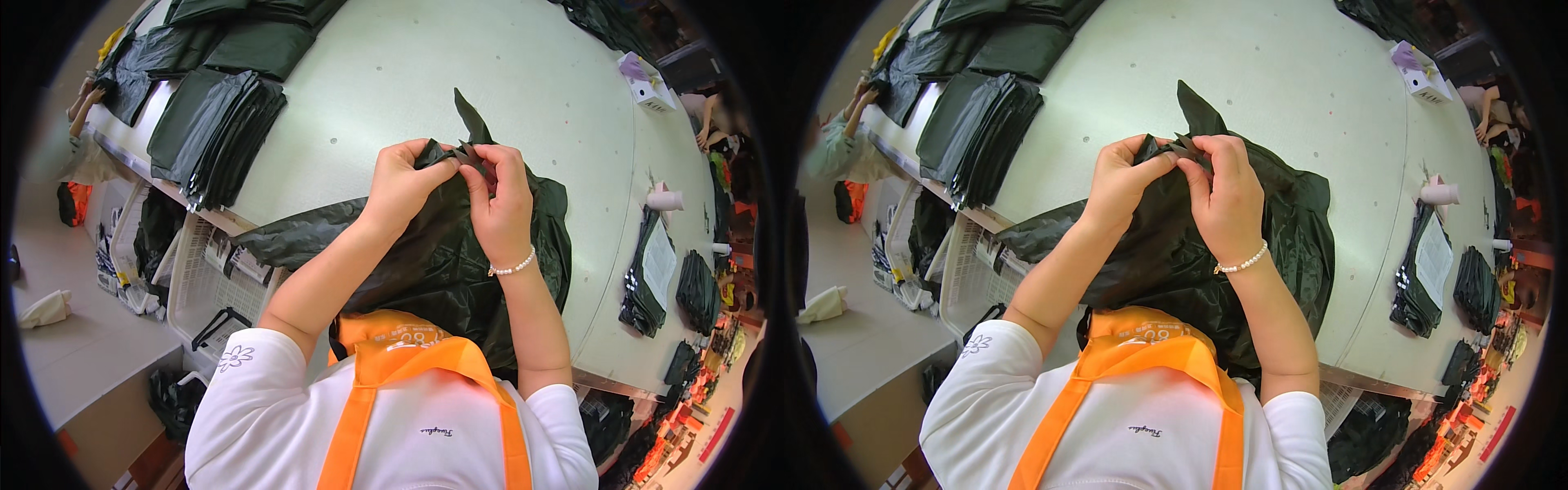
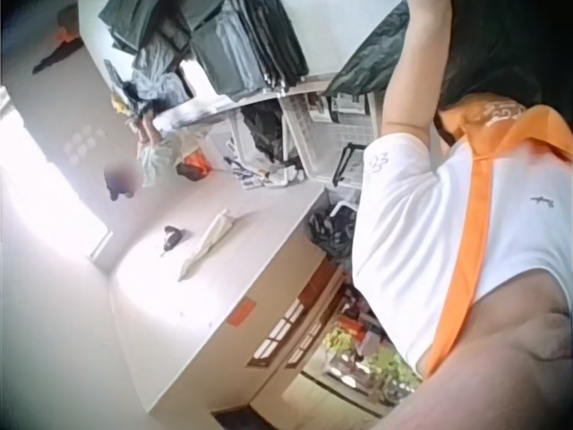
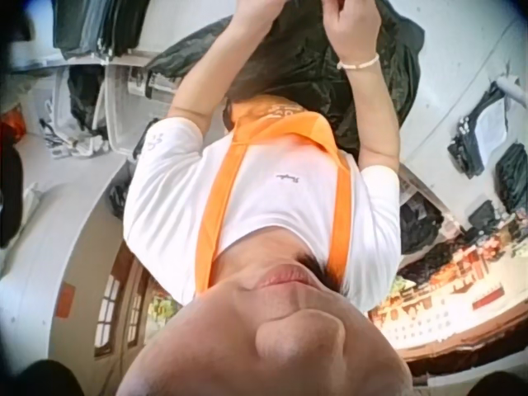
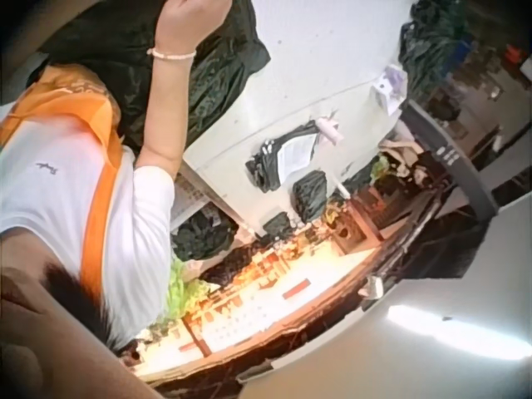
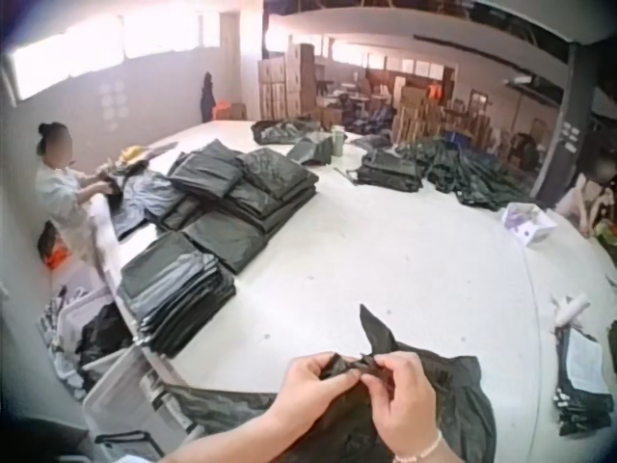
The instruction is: The person folds a dark green jacket on a table, smoothing and aligning the fabric, zipping the front, folding the sleeves and body, and placing the folded jacket into a white plastic basket. The person repeats the process with another jacket.
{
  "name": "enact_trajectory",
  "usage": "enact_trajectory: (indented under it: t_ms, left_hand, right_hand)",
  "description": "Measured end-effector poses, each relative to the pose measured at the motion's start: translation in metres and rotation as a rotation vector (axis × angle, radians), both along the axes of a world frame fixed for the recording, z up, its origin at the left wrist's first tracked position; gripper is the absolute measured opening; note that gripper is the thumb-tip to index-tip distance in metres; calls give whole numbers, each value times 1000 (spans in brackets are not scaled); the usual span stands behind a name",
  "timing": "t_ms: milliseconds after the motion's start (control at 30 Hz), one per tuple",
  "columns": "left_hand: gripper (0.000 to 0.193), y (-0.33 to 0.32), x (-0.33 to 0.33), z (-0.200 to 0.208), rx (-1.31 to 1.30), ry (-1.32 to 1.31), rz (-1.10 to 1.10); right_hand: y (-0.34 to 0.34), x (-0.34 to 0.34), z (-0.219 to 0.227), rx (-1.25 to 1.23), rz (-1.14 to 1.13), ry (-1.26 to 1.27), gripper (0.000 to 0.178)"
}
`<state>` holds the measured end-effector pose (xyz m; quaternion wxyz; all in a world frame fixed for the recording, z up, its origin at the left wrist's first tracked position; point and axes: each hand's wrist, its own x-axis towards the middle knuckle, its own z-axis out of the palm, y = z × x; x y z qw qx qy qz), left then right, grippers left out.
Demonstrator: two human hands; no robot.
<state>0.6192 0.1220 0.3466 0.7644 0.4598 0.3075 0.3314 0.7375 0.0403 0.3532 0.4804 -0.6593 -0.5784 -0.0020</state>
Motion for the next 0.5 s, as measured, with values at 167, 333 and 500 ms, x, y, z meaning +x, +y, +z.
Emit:
enact_trajectory:
  t_ms: [167, 333, 500]
  left_hand:
    - [10, -5, -3, 4, 21, -10, -3]
    - [11, -10, -4, 12, -89, -59, 41]
    - [12, -6, -7, 12, -260, -115, 24]
  right_hand:
    - [-6, -6, 4, 13, -6, 79, 18]
    - [-11, -5, 1, 27, 2, 218, 18]
    - [-11, -8, -3, 44, 4, 219, 21]
